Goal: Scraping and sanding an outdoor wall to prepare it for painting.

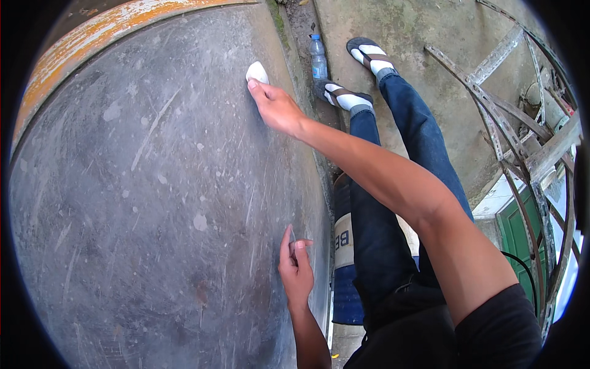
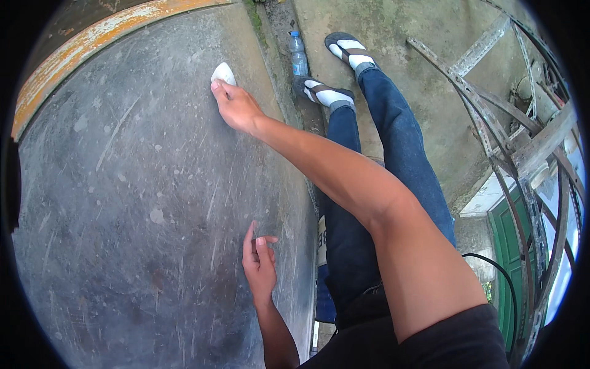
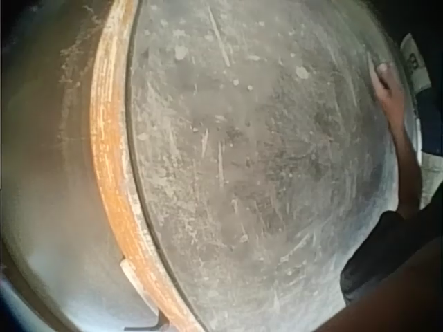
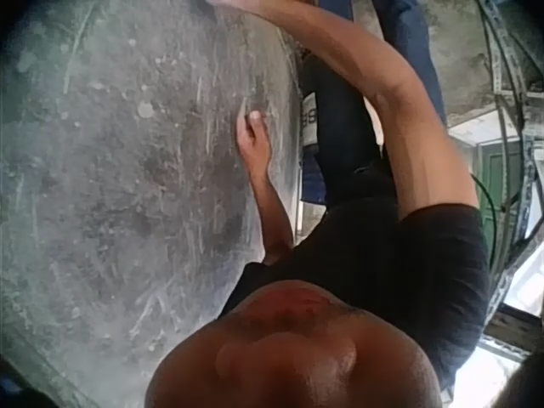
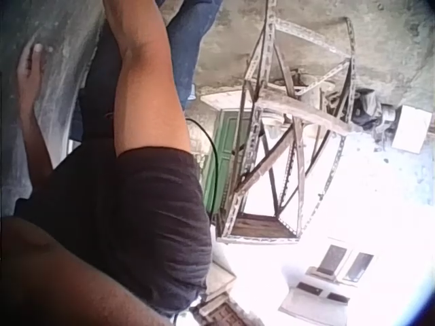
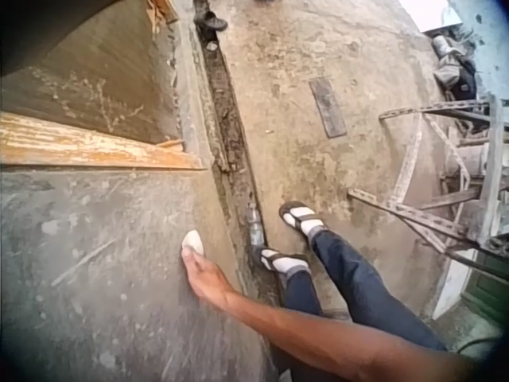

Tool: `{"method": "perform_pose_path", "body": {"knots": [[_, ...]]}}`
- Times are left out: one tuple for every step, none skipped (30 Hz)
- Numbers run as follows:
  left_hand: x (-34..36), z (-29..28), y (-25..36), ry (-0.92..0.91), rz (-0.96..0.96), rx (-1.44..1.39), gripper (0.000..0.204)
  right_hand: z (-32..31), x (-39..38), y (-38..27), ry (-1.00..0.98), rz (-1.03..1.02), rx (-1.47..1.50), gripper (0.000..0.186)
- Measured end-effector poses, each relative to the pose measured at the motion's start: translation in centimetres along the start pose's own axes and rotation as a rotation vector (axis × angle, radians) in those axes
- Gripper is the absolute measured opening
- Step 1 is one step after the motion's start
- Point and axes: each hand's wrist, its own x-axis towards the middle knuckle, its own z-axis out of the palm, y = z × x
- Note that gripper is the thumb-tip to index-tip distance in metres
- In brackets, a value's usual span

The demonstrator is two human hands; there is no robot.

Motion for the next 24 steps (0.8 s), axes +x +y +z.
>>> {"method": "perform_pose_path", "body": {"knots": [[-0.2, -0.7, -0.3, 0.023, -0.022, 0.014, 0.045, -0.3, -2.4, -1.5, -0.205, 0.245, 0.028, 0.059], [-0.4, -1.3, -0.7, 0.047, -0.045, 0.028, 0.045, 0.7, -4.3, -1.4, -0.227, 0.257, 0.036, 0.059], [-0.6, -1.3, -0.6, 0.047, -0.046, 0.027, 0.045, 0.7, -5.5, -1.7, -0.260, 0.233, 0.076, 0.059], [-0.3, -0.8, -0.3, 0.026, -0.021, 0.033, 0.045, 0.0, -5.4, -1.3, -0.277, 0.200, 0.111, 0.059], [0.0, -0.3, 0.1, 0.007, 0.002, 0.040, 0.045, 0.8, -4.0, 0.5, -0.082, -0.035, 0.046, 0.057], [0.1, -0.3, 0.1, 0.007, 0.001, 0.043, 0.045, 0.5, -2.2, 0.5, -0.081, -0.033, 0.048, 0.057], [-0.3, -0.6, 0.0, 0.021, -0.014, 0.030, 0.045, 0.4, -0.6, -0.2, -0.156, 0.145, 0.084, 0.055], [-0.3, -0.6, 0.0, 0.027, -0.023, 0.014, 0.045, -0.2, 1.3, -0.8, -0.224, 0.317, 0.112, 0.053], [-0.2, -0.4, 0.2, 0.023, -0.022, 0.016, 0.045, -0.7, 3.4, -1.3, -0.219, 0.318, 0.113, 0.053], [-0.2, -0.2, 0.3, 0.022, -0.023, 0.012, 0.045, -1.2, 5.4, -1.5, -0.208, 0.350, 0.065, 0.053], [-0.4, -0.4, 0.3, 0.027, -0.030, 0.011, 0.045, -1.2, 5.9, -1.4, -0.204, 0.387, 0.020, 0.053], [-0.6, -0.6, 0.0, 0.034, -0.038, 0.012, 0.045, -0.7, 4.9, -1.1, -0.212, 0.393, 0.022, 0.053], [-0.5, -0.8, -0.3, 0.036, -0.045, 0.014, 0.045, -0.4, 3.1, -0.8, -0.203, 0.296, 0.053, 0.056], [-0.5, -1.0, -0.5, 0.039, -0.052, 0.014, 0.045, 0.1, 1.3, -0.5, -0.193, 0.199, 0.083, 0.060], [-0.5, -0.9, -0.3, 0.042, -0.049, 0.008, 0.045, 0.4, -0.3, -0.1, -0.197, 0.195, 0.080, 0.060], [-0.5, -0.8, 0.0, 0.038, -0.045, 0.021, 0.045, 0.7, -1.8, 0.7, -0.181, 0.126, 0.056, 0.056], [-0.4, -0.6, 0.2, 0.034, -0.040, 0.036, 0.045, 0.8, -2.3, 1.1, -0.164, 0.056, 0.034, 0.053], [-0.3, -0.6, 0.1, 0.035, -0.037, 0.033, 0.045, 1.0, -1.5, 0.8, -0.165, 0.052, 0.033, 0.053], [-0.3, -0.5, -0.1, 0.027, -0.035, 0.016, 0.045, 1.1, -0.1, 0.5, -0.132, 0.098, 0.031, 0.053], [-0.2, -0.5, -0.2, 0.020, -0.033, -0.001, 0.045, 1.0, 1.7, 0.1, -0.099, 0.145, 0.030, 0.054], [-0.1, -0.1, 0.0, 0.008, -0.027, -0.004, 0.045, -0.3, 5.1, 0.3, -0.152, 0.210, 0.070, 0.054], [-0.1, 0.0, 0.1, 0.008, -0.042, -0.012, 0.045, -0.7, 7.5, -0.1, -0.134, 0.238, 0.115, 0.052], [-0.2, -0.2, 0.0, 0.015, -0.061, -0.017, 0.045, -0.6, 8.7, -0.6, -0.121, 0.269, 0.163, 0.051], [-0.3, -0.4, -0.1, 0.018, -0.072, -0.015, 0.045, -0.5, 8.8, -0.7, -0.126, 0.280, 0.165, 0.051]]}}
